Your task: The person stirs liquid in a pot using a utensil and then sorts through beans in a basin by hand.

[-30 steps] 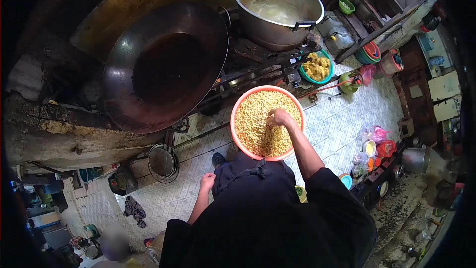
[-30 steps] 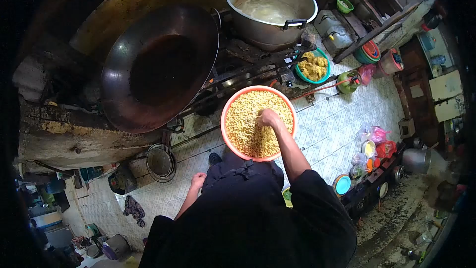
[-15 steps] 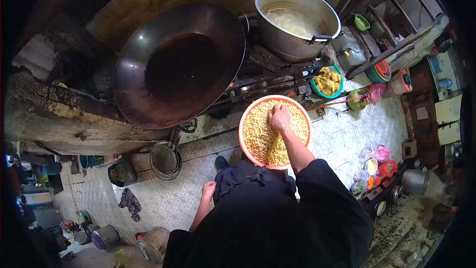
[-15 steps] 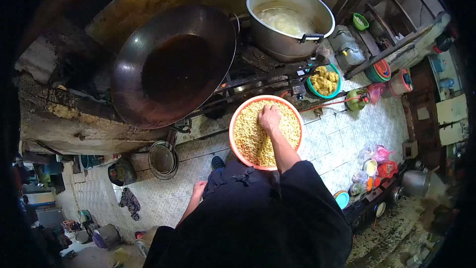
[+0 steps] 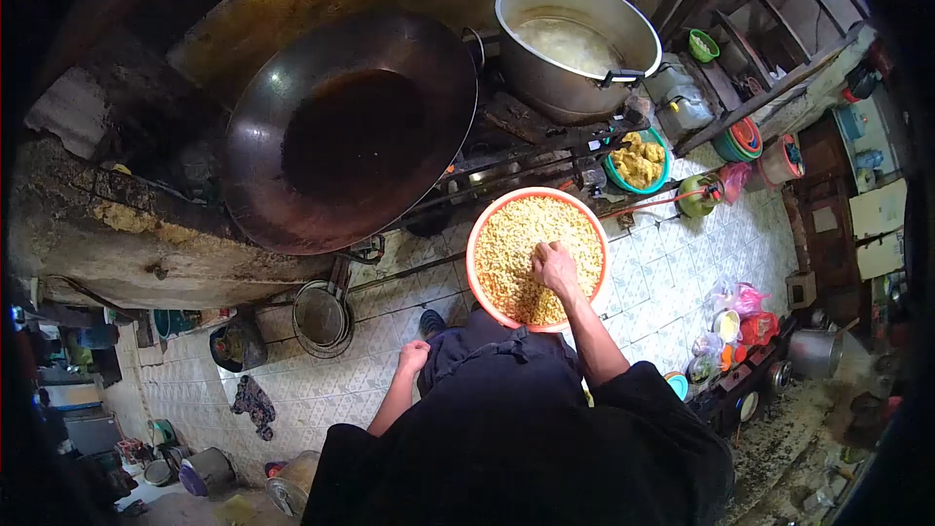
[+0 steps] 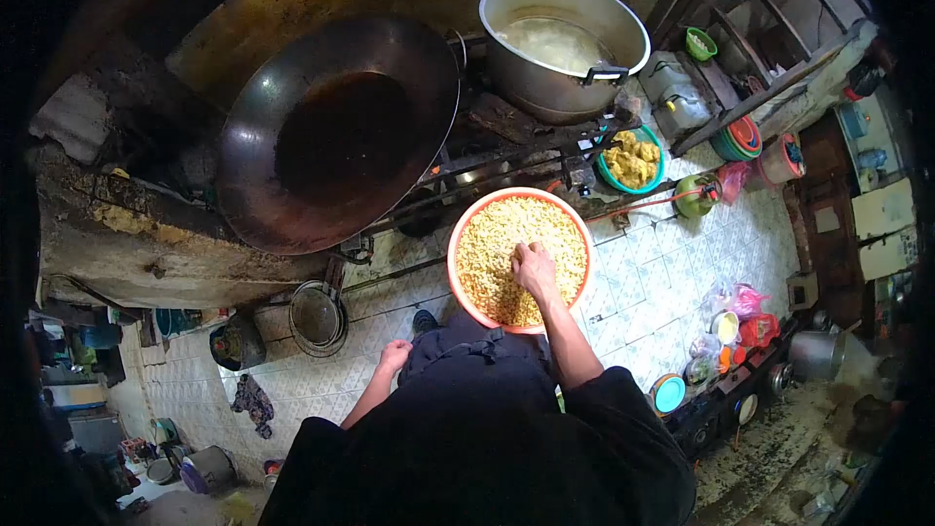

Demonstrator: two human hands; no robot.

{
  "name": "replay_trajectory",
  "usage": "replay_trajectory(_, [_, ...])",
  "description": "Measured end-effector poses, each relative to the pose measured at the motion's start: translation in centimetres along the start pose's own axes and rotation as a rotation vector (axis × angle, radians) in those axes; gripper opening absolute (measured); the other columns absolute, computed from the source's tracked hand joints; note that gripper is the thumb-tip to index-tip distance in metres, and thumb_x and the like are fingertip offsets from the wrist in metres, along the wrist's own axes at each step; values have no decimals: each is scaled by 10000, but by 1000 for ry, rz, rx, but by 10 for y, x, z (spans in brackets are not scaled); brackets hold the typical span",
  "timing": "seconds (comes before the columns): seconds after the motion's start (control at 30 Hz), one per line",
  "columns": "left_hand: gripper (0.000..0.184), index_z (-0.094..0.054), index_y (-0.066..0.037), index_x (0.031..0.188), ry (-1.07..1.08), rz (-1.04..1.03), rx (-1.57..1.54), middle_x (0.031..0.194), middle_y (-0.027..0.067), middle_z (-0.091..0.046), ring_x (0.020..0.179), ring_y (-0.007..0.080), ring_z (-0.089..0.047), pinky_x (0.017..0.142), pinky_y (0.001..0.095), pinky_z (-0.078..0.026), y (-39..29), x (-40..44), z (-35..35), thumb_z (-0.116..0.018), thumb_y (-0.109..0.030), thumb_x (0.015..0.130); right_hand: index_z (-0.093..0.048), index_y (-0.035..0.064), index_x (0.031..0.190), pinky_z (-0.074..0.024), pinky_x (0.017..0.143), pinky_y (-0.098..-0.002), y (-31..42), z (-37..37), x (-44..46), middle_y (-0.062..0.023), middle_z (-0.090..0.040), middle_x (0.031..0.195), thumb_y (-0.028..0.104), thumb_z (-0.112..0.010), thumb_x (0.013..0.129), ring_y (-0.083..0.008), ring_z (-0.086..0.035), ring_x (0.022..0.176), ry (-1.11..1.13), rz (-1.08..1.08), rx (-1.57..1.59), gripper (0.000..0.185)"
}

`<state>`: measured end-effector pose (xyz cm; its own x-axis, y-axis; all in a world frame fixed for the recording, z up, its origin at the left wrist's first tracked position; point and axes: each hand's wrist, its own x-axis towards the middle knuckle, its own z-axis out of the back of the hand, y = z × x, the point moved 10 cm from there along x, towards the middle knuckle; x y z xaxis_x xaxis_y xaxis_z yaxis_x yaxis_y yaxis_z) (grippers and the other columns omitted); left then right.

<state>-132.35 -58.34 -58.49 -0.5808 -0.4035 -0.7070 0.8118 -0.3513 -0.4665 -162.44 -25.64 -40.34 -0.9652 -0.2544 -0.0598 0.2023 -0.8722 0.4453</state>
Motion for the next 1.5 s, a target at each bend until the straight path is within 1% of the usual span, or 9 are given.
replay_trajectory(0.27, [192, -679, -105, 842, -19, -23, 21, 874, 107, -667, 863, 231, -631, 784, 324, -479, -17, -7, 1, -605, -239, 726, -605, 62, 814, -458, 680, -419, -3, 19, -17, -184, -561, 780, 98, -597, 725, -352, -551, 753, -21, 23, 114, 96])
replay_trajectory(0.63, [186, -681, -100, 835, -25, -22, 37, 890, 122, -662, 875, 253, -627, 791, 350, -478, -12, -15, -3, -602, -231, 729, -640, 47, 859, -473, 662, -373, -13, 24, -7, -173, -608, 729, 89, -587, 719, -325, -598, 705, 43, -105, 122, 155])
replay_trajectory(0.77, [179, -681, -106, 844, -31, -15, 16, 881, 119, -663, 860, 242, -630, 769, 340, -479, -4, -16, -5, -595, -222, 738, -605, 17, 768, -456, 607, -412, -2, 44, -7, -201, -589, 685, 98, -571, 748, -371, -583, 671, -134, -17, 207, 90])
replay_trajectory(0.97, [187, -680, -92, 858, 45, 182, -331, 813, 82, -668, 796, 176, -626, 729, 294, -478, -2, -8, -3, -562, -193, 754, -643, -4, 879, -484, 605, -300, -38, 15, -6, -128, -647, 738, 201, -592, 815, -184, -620, 643, 41, -283, 448, 221])
replay_trajectory(1.07, [203, -667, -76, 891, -92, -160, -223, 855, 93, -667, 819, 196, -633, 744, 304, -483, -63, 32, 12, -593, -218, 767, -648, 4, 921, -485, 632, -275, -39, 19, -9, -102, -648, 780, 160, -594, 809, -160, -608, 677, 11, -294, 738, 199])
replay_trajectory(1.2, [193, -641, -67, 911, -73, -505, -174, 886, 93, -664, 839, 193, -635, 765, 301, -490, -205, 15, 17, -612, -189, 765, -651, 19, 890, -480, 693, -294, -58, 19, -9, -108, -654, 818, 118, -621, 772, -189, -615, 757, -61, -226, 456, 157])
replay_trajectory(1.33, [263, -614, -55, 975, 122, -618, 6, 949, 151, -637, 904, 252, -621, 811, 342, -487, -285, -1, -26, -615, -202, 757, -651, 34, 874, -464, 758, -330, -76, 23, -26, -131, -645, 844, 136, -640, 757, -230, -605, 808, -130, -335, 454, 156])
replay_trajectory(1.4, [307, -602, -62, 1018, 227, -611, 44, 1001, 174, -617, 953, 272, -603, 840, 353, -474, -293, -1, -52, -615, -216, 753, -627, 12, 951, -436, 828, -358, -86, 26, -39, -197, -617, 931, 244, -658, 743, -310, -566, 917, -165, -342, 193, 314])
replay_trajectory(1.5, [638, -414, -127, 1268, 127, -554, 148, 1188, 273, -451, 1139, 368, -445, 967, 402, -367, -291, 21, -77, -630, -308, 697, -566, -26, 1064, -429, 855, -364, -111, 19, -57, -247, -596, 976, 314, -665, 730, -347, -545, 974, -221, -516, 52, 487])
